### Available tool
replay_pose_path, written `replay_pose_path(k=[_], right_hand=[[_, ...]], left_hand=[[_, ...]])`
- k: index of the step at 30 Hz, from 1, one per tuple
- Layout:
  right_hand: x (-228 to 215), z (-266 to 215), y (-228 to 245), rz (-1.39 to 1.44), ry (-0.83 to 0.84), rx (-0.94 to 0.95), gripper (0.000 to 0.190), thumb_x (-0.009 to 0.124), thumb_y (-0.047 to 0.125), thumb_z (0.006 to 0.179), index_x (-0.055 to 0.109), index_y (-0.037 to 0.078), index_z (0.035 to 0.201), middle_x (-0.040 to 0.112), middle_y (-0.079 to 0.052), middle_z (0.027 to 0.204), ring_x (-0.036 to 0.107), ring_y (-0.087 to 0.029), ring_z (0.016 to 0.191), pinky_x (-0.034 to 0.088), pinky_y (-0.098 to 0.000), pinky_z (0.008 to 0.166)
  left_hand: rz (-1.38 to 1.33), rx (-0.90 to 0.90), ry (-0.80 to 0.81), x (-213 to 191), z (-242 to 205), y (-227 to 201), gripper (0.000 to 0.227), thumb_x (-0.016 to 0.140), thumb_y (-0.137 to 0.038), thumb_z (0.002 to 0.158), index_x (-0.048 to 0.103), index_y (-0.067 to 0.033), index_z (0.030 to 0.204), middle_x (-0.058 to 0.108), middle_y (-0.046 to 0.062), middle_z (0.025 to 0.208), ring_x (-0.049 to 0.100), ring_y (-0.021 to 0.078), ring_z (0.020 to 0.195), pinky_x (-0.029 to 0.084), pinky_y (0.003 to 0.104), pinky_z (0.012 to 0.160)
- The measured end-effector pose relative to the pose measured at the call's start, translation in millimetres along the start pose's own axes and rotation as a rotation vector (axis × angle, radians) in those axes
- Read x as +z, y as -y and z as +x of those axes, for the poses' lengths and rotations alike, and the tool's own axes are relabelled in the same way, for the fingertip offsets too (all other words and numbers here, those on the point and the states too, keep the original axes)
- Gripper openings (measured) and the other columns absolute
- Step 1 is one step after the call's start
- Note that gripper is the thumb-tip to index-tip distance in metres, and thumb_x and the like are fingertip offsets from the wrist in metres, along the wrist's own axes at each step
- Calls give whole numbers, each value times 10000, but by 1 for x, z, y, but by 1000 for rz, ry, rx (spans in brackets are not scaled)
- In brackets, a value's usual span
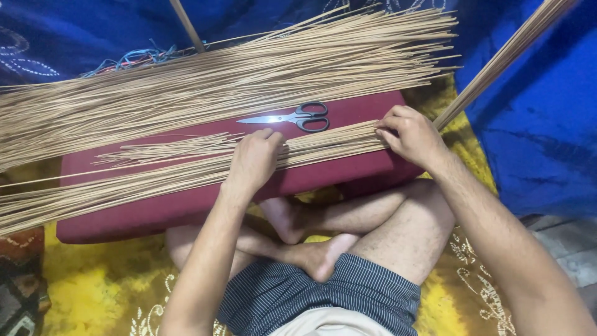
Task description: Cutting long thin wooden sticks to size and organizing them into bundles on a cushion.
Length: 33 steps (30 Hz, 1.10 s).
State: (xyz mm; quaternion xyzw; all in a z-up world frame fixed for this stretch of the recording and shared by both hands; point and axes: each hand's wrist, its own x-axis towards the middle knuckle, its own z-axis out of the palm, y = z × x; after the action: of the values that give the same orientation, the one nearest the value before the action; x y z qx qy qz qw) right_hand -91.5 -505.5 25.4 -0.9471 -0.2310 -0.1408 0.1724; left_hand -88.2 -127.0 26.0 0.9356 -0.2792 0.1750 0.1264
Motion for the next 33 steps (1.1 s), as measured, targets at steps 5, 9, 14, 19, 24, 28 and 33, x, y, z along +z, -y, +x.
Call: replay_pose_path(k=[5,9,14,19,24,28,33], right_hand=[[-1,4,-2,91,-41,-27,136,801,118,867,813,129,1002,748,-53,1071,701,-305,991,571,-419,882],[-10,0,5,454,8,123,177,772,54,886,824,113,1046,784,-114,969,723,-271,815,563,-391,715],[1,-6,9,856,-76,320,204,764,-21,895,790,33,1089,778,-144,958,727,-190,821,611,-317,699],[25,-7,28,1324,-393,607,225,762,-43,904,729,6,1121,787,-109,1002,784,-154,835,680,-250,695],[52,-8,40,1527,-707,594,400,723,-68,941,624,-20,1326,757,-227,1062,791,-256,861,714,-326,796],[50,-7,61,1464,-724,594,521,736,-66,932,564,-10,1420,740,-193,1109,778,-210,899,702,-285,857],[56,-6,63,1454,-807,568,461,726,-76,942,617,7,1383,742,-223,1075,767,-214,874,698,-297,859]], left_hand=[[-17,-23,13,-25,2,-10,111,755,-163,898,644,-159,894,602,29,775,692,267,773,566,390,693],[-79,-11,55,-50,1,-14,61,719,-140,929,664,-161,946,607,40,840,674,279,859,562,401,710],[-156,15,102,-76,-3,-17,107,657,-61,951,688,-116,1038,626,87,923,665,350,887,549,464,727],[-245,-64,207,-81,-10,-18,207,570,-31,947,669,-119,1108,604,104,1003,696,434,750,569,560,698],[-344,-88,240,-89,-5,-21,178,584,-112,989,745,-119,1064,672,94,844,734,389,836,587,484,728],[-356,-101,229,-92,-6,-21,177,600,-115,987,769,-123,1041,699,103,819,740,372,827,588,475,715],[-367,-122,253,-98,-7,-24,212,603,-94,971,790,-101,1071,732,133,843,744,382,856,592,483,746]])
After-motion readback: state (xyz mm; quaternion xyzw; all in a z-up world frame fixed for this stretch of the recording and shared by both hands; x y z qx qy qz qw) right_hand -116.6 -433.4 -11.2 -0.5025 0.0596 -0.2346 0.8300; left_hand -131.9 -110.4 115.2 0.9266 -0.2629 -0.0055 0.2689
